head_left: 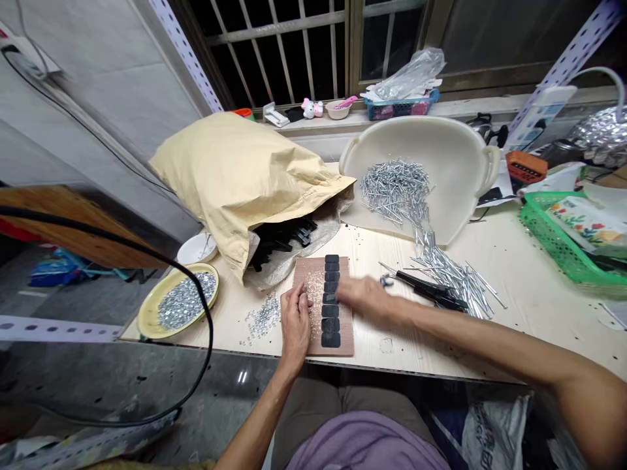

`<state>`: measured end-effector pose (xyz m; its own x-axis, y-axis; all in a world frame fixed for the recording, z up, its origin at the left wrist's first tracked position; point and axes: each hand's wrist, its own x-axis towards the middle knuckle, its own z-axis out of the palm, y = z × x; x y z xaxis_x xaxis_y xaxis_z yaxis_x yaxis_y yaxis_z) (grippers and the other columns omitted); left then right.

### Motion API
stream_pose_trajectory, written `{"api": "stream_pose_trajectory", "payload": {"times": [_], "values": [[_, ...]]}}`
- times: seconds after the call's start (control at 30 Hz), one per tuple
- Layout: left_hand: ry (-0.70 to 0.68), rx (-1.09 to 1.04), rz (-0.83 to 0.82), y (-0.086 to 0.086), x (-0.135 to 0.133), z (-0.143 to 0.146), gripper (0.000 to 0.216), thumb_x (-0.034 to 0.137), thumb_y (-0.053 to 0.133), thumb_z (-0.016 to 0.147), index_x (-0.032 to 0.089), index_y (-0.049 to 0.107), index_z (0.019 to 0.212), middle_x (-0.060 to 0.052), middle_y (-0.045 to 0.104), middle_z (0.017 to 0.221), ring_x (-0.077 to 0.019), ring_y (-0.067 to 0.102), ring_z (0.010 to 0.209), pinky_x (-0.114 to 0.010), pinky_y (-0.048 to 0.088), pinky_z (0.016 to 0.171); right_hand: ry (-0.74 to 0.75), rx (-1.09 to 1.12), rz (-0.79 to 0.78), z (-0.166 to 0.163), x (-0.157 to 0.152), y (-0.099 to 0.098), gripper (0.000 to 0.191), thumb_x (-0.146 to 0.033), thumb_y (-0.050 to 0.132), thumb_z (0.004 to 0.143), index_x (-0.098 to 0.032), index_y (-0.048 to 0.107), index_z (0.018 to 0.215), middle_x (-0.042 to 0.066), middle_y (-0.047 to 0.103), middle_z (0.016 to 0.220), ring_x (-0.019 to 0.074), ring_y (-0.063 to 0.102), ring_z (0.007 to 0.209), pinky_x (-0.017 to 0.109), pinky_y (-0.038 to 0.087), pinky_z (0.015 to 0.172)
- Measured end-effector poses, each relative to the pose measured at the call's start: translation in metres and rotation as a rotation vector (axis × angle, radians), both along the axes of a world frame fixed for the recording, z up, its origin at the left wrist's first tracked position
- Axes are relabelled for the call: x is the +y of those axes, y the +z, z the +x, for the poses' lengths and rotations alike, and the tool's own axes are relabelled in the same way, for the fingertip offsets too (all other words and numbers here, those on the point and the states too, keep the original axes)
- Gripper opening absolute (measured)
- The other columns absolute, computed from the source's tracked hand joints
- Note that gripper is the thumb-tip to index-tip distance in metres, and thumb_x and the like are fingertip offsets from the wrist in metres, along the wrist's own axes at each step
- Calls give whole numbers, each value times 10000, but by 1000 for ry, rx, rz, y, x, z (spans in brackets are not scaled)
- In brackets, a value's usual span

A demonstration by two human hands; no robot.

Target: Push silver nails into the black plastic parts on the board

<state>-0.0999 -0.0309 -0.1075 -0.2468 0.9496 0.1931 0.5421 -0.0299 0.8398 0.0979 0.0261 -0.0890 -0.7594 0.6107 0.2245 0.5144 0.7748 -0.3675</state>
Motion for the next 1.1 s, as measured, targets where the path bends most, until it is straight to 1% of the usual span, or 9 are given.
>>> {"api": "stream_pose_trajectory", "payload": {"times": [0.1, 0.3, 0.5, 0.63, 0.73, 0.83, 0.93, 1.0, 1.1], "values": [[-6, -3, -2, 0, 0, 0, 382, 351, 350, 936, 184, 522, 1233, -76, 509, 1029, -128, 585, 764, -322, 496, 793, 172, -64, 32, -2, -11, -7, 256, -144, 320, 951, -172, 545, 833, 8, 543, 765, 98, 477, 652, 190, 323, 461], [10, -49, -1, 0, 0, 1, 384, 361, 344, 937, 185, 525, 1226, -87, 511, 1054, -114, 594, 730, -288, 529, 697, -178, -31, -18, -7, 31, 0, 295, -211, 303, 973, -128, 542, 821, 33, 536, 778, 83, 436, 579, 201, 320, 466], [-1, -67, 13, -1, 0, 1, 384, 359, 340, 939, 184, 518, 1230, -84, 512, 1047, -107, 590, 727, -276, 535, 687, 11, -97, 104, -6, 3, -9, 246, -167, 339, 955, -161, 541, 814, 18, 528, 800, 94, 412, 620, 223, 216, 465], [8, -68, 8, -1, 0, 1, 383, 351, 336, 941, 168, 519, 1223, -87, 513, 1041, -108, 585, 723, -282, 534, 689, 29, -110, 67, -3, 16, -7, 244, -185, 356, 952, -162, 561, 821, 13, 539, 807, 89, 423, 618, 217, 231, 470], [16, -67, 6, -1, -1, 1, 393, 353, 335, 939, 157, 517, 1226, -89, 515, 1032, -113, 588, 724, -287, 530, 694, -50, -94, 8, -4, 25, 3, 268, -207, 329, 963, -155, 580, 885, 33, 571, 874, 98, 476, 675, 203, 305, 512], [26, -60, 11, -2, 0, 0, 399, 360, 333, 936, 162, 513, 1232, -84, 522, 1026, -118, 590, 712, -307, 524, 718, -82, -102, -4, -7, 3, 10, 236, -178, 341, 950, -168, 577, 950, 41, 588, 951, 117, 517, 781, 203, 358, 579], [34, -46, 11, -2, 1, -1, 411, 384, 346, 925, 169, 522, 1229, -74, 531, 1002, -124, 591, 688, -325, 521, 732, 42, -220, 4, -4, -28, 12, 169, -165, 404, 922, -183, 572, 910, 21, 593, 898, 116, 521, 743, 201, 342, 537], [30, -32, 2, -2, 2, -1, 427, 399, 347, 921, 169, 521, 1237, -72, 533, 998, -128, 595, 693, -335, 517, 758, -79, -260, -29, 9, -33, 16, 179, -157, 388, 926, -184, 564, 945, 18, 595, 891, 110, 526, 715, 197, 353, 530], [22, -12, -3, 0, 2, -1, 454, 420, 343, 916, 157, 520, 1240, -79, 530, 1004, -142, 608, 727, -349, 510, 789, -435, -296, -53, 48, -18, 29, 227, -208, 358, 949, -162, 528, 1093, 70, 595, 1015, 138, 562, 814, 224, 420, 607]]}}
